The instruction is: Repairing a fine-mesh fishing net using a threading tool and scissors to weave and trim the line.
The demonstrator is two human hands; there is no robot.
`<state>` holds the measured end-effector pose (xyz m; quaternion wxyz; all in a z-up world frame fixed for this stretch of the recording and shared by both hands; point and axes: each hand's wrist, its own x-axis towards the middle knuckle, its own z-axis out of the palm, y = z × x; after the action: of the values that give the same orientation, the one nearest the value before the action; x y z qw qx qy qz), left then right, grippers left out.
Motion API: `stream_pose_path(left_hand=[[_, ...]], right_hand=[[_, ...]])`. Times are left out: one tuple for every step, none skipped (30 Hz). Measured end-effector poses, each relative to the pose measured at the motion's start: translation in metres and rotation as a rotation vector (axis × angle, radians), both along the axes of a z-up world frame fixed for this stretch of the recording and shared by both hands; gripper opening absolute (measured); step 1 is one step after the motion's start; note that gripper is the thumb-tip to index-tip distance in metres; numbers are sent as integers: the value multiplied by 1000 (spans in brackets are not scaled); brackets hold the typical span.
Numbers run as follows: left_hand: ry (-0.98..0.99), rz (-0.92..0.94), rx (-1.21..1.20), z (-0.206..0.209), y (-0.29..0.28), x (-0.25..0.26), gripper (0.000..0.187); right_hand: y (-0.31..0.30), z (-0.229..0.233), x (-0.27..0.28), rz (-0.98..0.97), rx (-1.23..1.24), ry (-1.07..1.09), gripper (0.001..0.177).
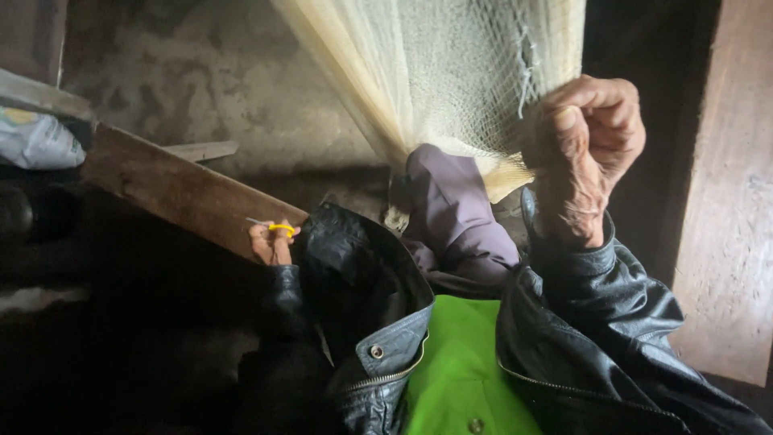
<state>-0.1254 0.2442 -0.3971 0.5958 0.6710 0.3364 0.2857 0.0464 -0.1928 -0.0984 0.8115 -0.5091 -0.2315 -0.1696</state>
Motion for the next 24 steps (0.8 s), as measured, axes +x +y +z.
stream_pose_path(left_hand=[[50, 47, -3, -20, 14, -10, 30], [96, 92, -7, -41, 27, -17, 32], [94, 99, -9, -46, 30, -27, 32], [135, 107, 10, -52, 33, -39, 31], [177, 115, 28, -57, 35, -50, 32], [180, 121, 24, -62, 36, -59, 32], [216, 139, 25, -66, 36, -67, 34], [252, 156, 28, -70, 37, -77, 37], [255, 163, 26, -72, 36, -83, 37], [243, 155, 74, -73, 35, -89, 37], [231, 148, 122, -74, 33, -95, 37], [232, 152, 120, -80, 37, -90, 37], [485, 359, 58, -85, 41, -86, 40], [735, 563, -7, -90, 47, -80, 47], [733, 564, -7, -85, 46, -82, 47], [641, 469, -31, -82, 44, -84, 42], [547, 375, -54, -78, 42, -86, 41], [549, 371, -54, -74, 35, -87, 41], [374, 337, -107, -69, 28, -89, 42], [198, 300, -160, -65, 20, -89, 42], [197, 295, -161, -63, 16, -82, 42], [147, 292, -162, -60, 13, -77, 42], [96, 290, -163, -58, 9, -72, 42], [90, 287, -161, -58, 3, -69, 42]], right_hand=[[-1, -1, 0, -11, -5, 32, 26], [-2, -3, 1, -24, -12, 61, 31], [-3, -4, 1, -17, -14, 58, 31], [-4, -7, 1, -61, -27, 53, 28], [-6, -9, 1, -105, -40, 47, 24], [-8, -14, 4, -99, -43, 50, 24], [-11, -18, 6, -129, -33, 53, 20], [-13, -24, 8, -158, -22, 55, 17], [-10, -21, 6, -152, -24, 58, 17], [-8, -19, 4, -171, -27, 93, 16], [-5, -16, 3, -191, -29, 128, 16], [-6, -20, 5, -187, -31, 129, 16], [-7, -24, 7, -191, -41, 106, 16], [-8, -28, 9, -198, -49, 82, 15], [-6, -24, 8, -198, -49, 80, 15], [-5, -20, 6, -203, -98, 78, 18], [-4, -16, 5, -209, -148, 76, 22], [-27, -35, 55, -212, -149, 77, 22], [-55, -55, 97, 318, -268, -324, 59], [-84, -74, 138, 858, -385, -713, 106], [-63, -49, 102, 854, -389, -713, 106], [-40, -25, 67, 447, -312, -461, 51], [-17, 0, 32, 48, -236, -196, 20], [-18, 2, 33, 45, -233, -201, 20]])
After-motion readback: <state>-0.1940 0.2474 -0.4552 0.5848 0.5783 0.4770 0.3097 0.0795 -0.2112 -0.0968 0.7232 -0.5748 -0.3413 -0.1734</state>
